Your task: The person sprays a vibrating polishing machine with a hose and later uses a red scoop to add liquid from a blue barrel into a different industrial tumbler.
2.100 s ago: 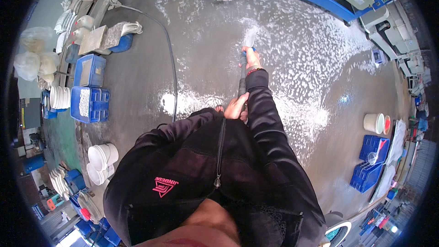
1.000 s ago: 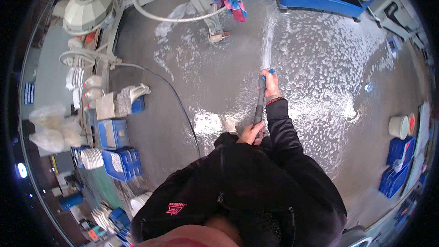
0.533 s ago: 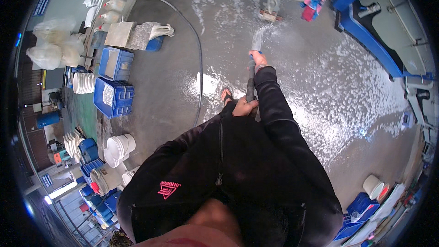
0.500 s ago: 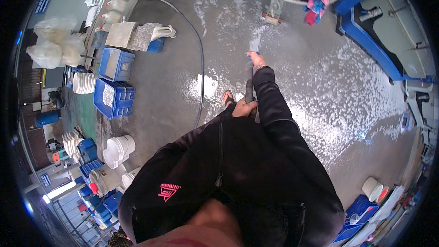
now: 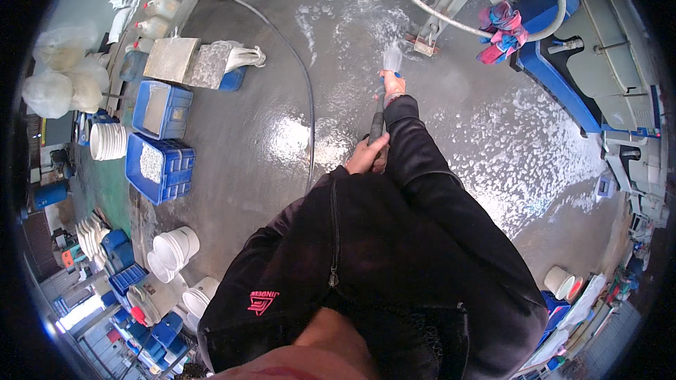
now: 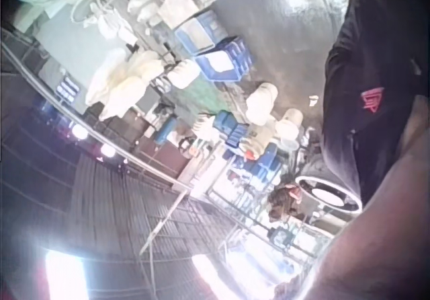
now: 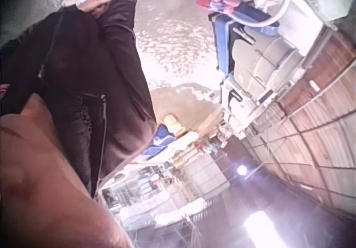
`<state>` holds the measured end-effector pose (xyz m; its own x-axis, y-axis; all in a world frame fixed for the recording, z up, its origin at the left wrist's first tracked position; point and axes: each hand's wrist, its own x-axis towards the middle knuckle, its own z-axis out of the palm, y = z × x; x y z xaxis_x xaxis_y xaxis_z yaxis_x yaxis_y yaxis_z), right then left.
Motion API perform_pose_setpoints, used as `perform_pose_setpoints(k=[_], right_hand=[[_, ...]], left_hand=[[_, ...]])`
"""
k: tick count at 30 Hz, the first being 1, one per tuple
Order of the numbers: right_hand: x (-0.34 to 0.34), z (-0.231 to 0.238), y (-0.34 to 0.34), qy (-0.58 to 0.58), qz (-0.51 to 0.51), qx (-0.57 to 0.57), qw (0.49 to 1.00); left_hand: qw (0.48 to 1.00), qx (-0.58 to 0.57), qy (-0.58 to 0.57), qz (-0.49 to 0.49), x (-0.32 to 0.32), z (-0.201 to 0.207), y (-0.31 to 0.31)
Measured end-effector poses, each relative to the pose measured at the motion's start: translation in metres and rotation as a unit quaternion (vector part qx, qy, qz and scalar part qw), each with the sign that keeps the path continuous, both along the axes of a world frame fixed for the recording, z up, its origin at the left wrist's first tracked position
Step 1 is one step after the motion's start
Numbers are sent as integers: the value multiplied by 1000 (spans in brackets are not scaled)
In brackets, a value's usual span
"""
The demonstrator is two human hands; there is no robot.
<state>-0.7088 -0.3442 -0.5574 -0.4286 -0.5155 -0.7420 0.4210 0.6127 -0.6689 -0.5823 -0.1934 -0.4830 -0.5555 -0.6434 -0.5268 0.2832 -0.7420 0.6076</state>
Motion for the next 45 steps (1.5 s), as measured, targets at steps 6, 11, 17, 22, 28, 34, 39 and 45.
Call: perform_pose_setpoints(k=[6, 11, 17, 22, 28, 34, 39, 45], right_hand=[[-22, -30, -50, -62, -9, -17, 998], [3, -13, -149, -91, 37, -28, 995], [33, 26, -240, 22, 129, -85, 988], [54, -2, -276, 21, 178, -50, 983], [92, -14, -331, 25, 183, 10, 983], [106, 36, -398, 21, 160, -124, 979], [66, 32, -429, -5, 78, -105, 991], [-4, -5, -426, -66, -54, -46, 995]], left_hand=[[998, -1, -62, 9, 6, -17, -71], [991, 0, -115, 73, 8, -12, -141], [985, -99, -111, 92, 2, -27, -213], [981, -82, -79, 160, 0, -43, -243], [926, -93, -358, 81, 25, -101, -297], [982, -43, -178, -45, 63, -43, -386], [992, -7, -35, -117, 43, -51, -424], [978, -58, -10, -201, 61, -38, -463]])
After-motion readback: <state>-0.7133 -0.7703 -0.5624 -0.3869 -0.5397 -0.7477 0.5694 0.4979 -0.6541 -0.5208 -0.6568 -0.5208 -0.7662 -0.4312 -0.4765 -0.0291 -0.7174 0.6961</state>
